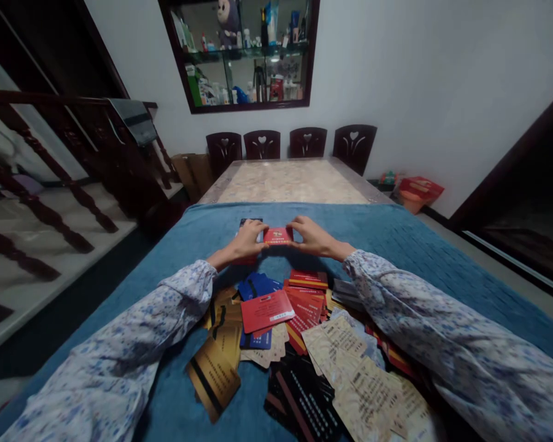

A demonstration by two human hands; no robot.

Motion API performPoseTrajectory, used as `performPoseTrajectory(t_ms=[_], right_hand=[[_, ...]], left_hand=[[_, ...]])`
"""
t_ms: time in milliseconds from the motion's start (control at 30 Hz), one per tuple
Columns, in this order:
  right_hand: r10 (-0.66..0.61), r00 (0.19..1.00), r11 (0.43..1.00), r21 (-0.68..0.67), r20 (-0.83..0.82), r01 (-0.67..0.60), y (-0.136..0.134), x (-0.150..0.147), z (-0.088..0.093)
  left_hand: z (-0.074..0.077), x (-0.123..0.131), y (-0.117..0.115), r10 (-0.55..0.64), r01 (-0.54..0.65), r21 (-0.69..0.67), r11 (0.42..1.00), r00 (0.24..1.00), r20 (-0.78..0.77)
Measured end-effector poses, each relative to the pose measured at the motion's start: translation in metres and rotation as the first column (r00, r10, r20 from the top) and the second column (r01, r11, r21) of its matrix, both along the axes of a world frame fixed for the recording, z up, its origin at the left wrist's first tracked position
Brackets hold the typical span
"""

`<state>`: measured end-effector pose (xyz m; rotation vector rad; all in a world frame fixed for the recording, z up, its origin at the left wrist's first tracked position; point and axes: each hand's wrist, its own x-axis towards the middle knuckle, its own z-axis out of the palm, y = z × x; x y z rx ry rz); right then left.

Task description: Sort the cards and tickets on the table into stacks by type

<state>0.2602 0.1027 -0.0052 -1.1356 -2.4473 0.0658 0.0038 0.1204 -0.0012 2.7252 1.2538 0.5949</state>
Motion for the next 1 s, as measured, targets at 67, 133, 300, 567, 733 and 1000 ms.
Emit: performPoseTrajectory(t_ms=[67,133,300,567,733,1000], right_hand=[[-0.019,1.0,1.0,-0.007,0.019,0.019,0.011,0.0,-0.002],[-0.041,0.999,0.999,-0.01,0.029,0.041,0.021,0.0,-0.005],[-0.096,0.994,0.995,-0.03,0.051,0.098,0.043,-0.001,-0.01],[-0.191,0.971,0.978,-0.06,0.141,0.201,0.066,-0.006,-0.013],[-0.239,0.956,0.961,-0.098,0.167,0.258,0.073,-0.009,-0.015],[-0.278,0.947,0.945,-0.13,0.161,0.3,0.082,-0.01,-0.018]], left_hand=[[-0.001,0.002,0.013,0.005,-0.006,-0.033,0.999,1.0,-0.03],[-0.002,0.004,0.026,0.015,-0.017,-0.053,0.998,0.999,-0.045],[-0.006,0.01,0.055,0.061,-0.066,-0.091,0.994,0.997,-0.054],[-0.007,0.019,0.082,0.1,-0.111,-0.175,0.978,0.992,-0.074],[-0.012,0.024,0.096,0.112,-0.128,-0.193,0.973,0.989,-0.093],[-0.013,0.028,0.103,0.187,-0.216,-0.249,0.944,0.973,-0.133]])
